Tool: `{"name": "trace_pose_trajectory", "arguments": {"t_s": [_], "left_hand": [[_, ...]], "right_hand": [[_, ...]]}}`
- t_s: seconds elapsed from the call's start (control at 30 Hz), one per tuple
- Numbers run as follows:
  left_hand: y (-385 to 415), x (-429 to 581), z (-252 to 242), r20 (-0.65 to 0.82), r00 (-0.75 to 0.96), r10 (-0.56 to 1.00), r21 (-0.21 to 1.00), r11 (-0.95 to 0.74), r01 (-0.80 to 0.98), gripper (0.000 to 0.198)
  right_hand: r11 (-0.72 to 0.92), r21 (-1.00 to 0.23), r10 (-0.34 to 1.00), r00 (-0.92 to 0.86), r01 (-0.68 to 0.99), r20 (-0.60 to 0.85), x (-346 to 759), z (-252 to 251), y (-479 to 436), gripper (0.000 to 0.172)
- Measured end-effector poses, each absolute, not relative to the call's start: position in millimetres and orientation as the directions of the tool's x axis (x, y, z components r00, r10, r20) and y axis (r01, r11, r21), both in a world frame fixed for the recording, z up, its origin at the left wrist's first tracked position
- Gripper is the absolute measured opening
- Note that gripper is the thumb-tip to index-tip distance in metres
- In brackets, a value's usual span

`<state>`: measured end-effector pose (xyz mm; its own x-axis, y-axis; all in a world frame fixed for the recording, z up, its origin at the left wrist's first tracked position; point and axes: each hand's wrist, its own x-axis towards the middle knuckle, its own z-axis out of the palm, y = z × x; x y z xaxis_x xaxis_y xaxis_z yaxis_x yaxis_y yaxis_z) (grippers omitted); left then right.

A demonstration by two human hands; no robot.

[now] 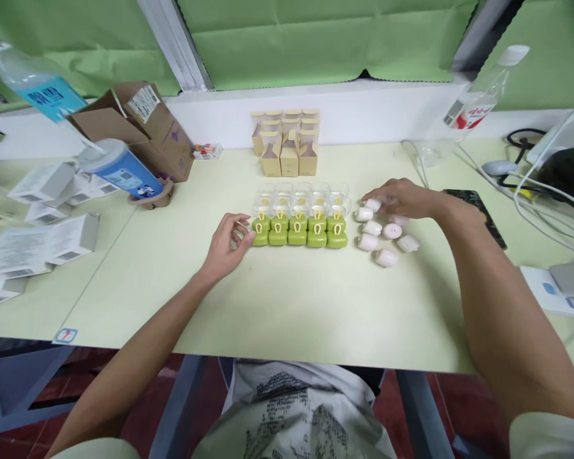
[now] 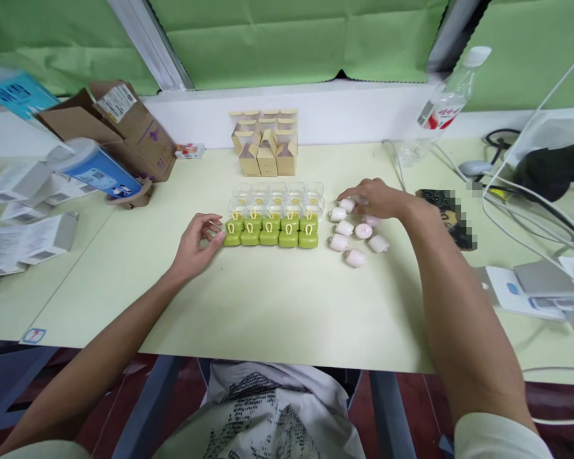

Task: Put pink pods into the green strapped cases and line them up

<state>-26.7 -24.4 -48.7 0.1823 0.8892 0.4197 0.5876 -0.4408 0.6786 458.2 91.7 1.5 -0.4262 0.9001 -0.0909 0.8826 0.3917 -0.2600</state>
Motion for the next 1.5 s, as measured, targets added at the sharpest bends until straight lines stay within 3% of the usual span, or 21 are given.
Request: {"name": "trace_pose_trajectory", "arguments": {"t_s": [0.23, 0.5, 0.67, 0.77, 0.87, 0.97, 1.23, 1.37, 1.5], "left_hand": [[-24, -27, -49, 0.418, 0.193, 0.888, 0.669, -0.445, 0.595, 0.032], [-25, -26, -48, 0.410, 0.198, 0.890, 0.668, -0.441, 0.599, 0.032], [-25, -26, -49, 0.414, 0.209, 0.886, 0.664, -0.451, 0.597, 0.032], [-25, -26, -49, 0.411, 0.206, 0.888, 0.662, -0.447, 0.602, 0.032], [-25, -26, -48, 0.405, 0.206, 0.891, 0.663, -0.441, 0.605, 0.032], [-25, -26, -48, 0.402, 0.208, 0.892, 0.663, -0.439, 0.607, 0.033], [-24, -25, -49, 0.416, 0.210, 0.885, 0.658, -0.452, 0.602, 0.032], [-25, -25, -48, 0.420, 0.219, 0.881, 0.651, -0.460, 0.604, 0.032], [-25, -25, -48, 0.414, 0.223, 0.883, 0.651, -0.458, 0.605, 0.031]], "right_hand": [[0.277, -0.175, 0.950, -0.296, 0.945, -0.097, 453, -2, 91, 0.052], [0.254, -0.120, 0.956, -0.268, 0.960, -0.118, 458, -1, 87, 0.053], [0.217, -0.128, 0.975, -0.221, 0.968, -0.018, 441, 0, 83, 0.063], [0.223, -0.131, 0.975, -0.224, 0.966, 0.011, 428, -5, 82, 0.059], [0.234, -0.136, 0.972, -0.234, 0.963, 0.020, 426, -8, 85, 0.058], [0.273, -0.184, 0.959, -0.283, 0.944, -0.028, 435, -4, 87, 0.070], [0.239, -0.343, 0.969, -0.246, 0.908, 0.023, 449, 7, 84, 0.038], [0.194, -0.353, 0.981, -0.169, 0.915, 0.100, 446, -1, 88, 0.041], [0.196, -0.316, 0.981, -0.184, 0.928, 0.067, 446, -8, 92, 0.046]]}}
